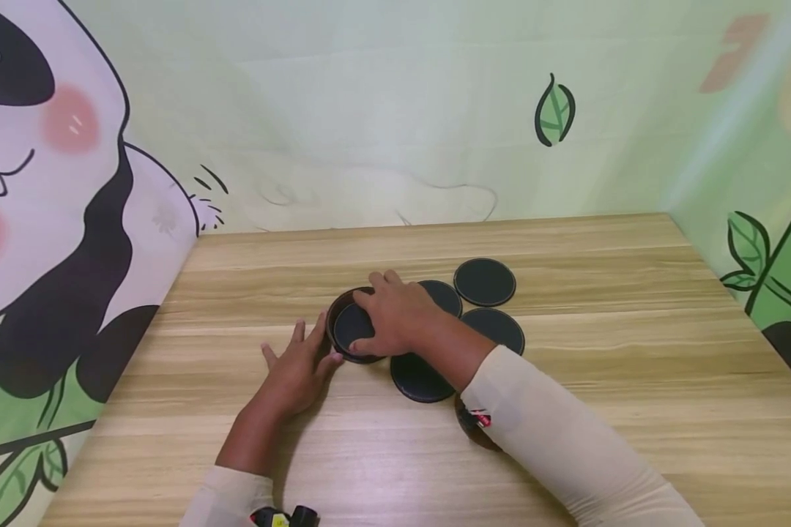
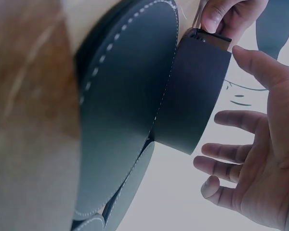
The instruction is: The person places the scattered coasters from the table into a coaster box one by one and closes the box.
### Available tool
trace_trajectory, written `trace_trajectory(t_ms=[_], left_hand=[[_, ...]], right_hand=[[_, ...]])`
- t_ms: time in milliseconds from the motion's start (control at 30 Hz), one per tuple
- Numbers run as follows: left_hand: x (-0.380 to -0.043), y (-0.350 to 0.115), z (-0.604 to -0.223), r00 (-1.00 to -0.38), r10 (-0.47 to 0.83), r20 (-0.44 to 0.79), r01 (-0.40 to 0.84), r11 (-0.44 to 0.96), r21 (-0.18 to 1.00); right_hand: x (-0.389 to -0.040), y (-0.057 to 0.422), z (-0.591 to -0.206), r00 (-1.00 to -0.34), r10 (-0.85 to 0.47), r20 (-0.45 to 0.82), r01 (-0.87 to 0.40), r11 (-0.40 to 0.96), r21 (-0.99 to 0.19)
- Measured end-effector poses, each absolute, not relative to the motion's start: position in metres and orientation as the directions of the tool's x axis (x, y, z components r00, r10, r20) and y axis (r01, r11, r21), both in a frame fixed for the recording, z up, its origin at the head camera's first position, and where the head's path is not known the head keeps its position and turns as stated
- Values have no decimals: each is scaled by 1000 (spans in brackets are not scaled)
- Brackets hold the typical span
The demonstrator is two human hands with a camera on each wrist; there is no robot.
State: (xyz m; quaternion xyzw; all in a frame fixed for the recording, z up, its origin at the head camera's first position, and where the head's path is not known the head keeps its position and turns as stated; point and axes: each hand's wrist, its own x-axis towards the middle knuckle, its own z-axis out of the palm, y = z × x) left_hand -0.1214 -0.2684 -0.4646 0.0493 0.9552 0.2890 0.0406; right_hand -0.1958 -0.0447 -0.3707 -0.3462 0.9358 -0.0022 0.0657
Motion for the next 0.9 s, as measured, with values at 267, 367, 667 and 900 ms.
trace_trajectory(t_ms=[267,367,667,900], left_hand=[[-125,-271,-470,-990,124,-68,65,827,558],[-123,-268,-466,-990,124,-59,71,829,555],[-114,-258,-443,-989,116,-95,43,828,559],[-114,-257,-439,-984,116,-132,28,848,529]], right_hand=[[-200,-34,-366,-760,-640,-113,-638,768,-59],[-204,-29,-365,-771,-628,-107,-626,778,-50],[-218,-15,-363,-808,-576,-124,-575,817,-42],[-230,-3,-361,-843,-515,-155,-512,857,-64]])
